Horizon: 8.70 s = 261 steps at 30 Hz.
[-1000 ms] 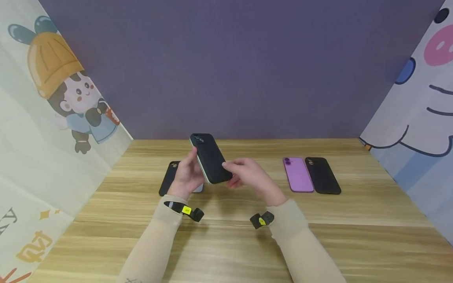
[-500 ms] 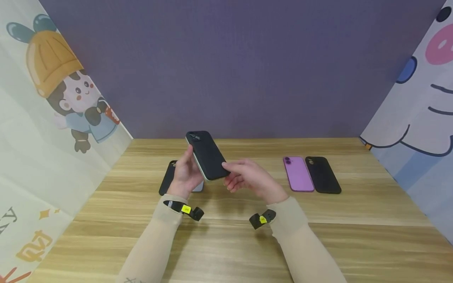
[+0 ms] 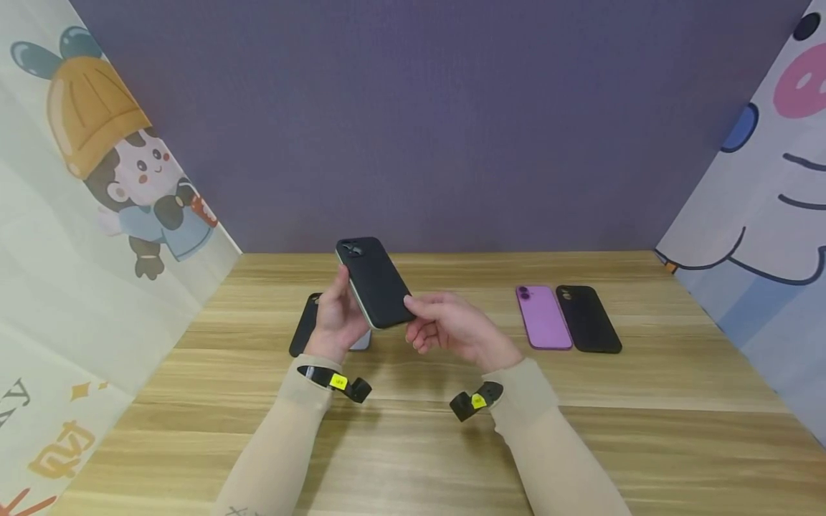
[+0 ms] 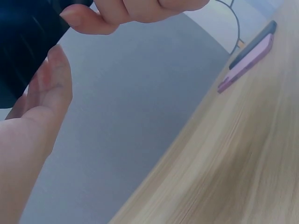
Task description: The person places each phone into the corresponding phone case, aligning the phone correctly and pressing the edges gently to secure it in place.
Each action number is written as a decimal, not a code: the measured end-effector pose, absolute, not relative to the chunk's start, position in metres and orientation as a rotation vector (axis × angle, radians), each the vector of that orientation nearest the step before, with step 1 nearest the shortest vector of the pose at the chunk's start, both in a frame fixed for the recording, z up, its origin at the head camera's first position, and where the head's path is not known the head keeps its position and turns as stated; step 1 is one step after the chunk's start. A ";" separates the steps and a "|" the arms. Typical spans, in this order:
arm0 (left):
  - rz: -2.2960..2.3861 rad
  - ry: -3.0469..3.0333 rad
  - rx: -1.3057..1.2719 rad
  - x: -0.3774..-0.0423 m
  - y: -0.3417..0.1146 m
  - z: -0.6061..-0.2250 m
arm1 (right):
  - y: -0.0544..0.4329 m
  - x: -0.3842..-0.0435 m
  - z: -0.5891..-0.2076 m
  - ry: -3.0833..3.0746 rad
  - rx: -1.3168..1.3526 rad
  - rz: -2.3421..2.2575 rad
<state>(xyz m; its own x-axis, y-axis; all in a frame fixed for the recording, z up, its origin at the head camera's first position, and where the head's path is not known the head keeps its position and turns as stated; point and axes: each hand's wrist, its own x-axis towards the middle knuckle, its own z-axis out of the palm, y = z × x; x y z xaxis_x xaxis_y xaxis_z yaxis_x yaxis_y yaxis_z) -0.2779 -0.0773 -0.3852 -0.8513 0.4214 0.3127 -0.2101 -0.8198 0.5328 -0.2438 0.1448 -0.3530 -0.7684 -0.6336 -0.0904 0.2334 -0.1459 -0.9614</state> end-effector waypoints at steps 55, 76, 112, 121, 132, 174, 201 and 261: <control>2.602 0.752 0.603 -0.277 -0.068 -0.383 | 0.139 -0.241 -0.352 1.567 -0.389 -1.989; 2.562 1.149 0.679 -0.277 -0.059 -0.374 | 0.141 -0.241 -0.346 1.708 -0.244 -2.258; 2.292 2.195 0.679 -0.261 -0.047 -0.359 | 0.143 -0.241 -0.341 1.918 -0.194 -2.291; 2.253 2.311 0.740 -0.260 -0.046 -0.359 | 0.144 -0.240 -0.340 1.929 -0.196 -2.287; 2.273 2.292 0.717 -0.259 -0.047 -0.358 | 0.144 -0.241 -0.343 1.955 -0.199 -2.224; 2.362 2.215 0.537 -0.263 -0.051 -0.354 | 0.147 -0.239 -0.338 2.107 -0.345 -2.081; 2.183 2.087 0.704 -0.262 -0.052 -0.355 | 0.162 -0.242 -0.331 2.056 -0.281 -2.216; 2.117 2.059 0.736 -0.263 -0.055 -0.355 | 0.174 -0.248 -0.335 2.235 -0.207 -2.285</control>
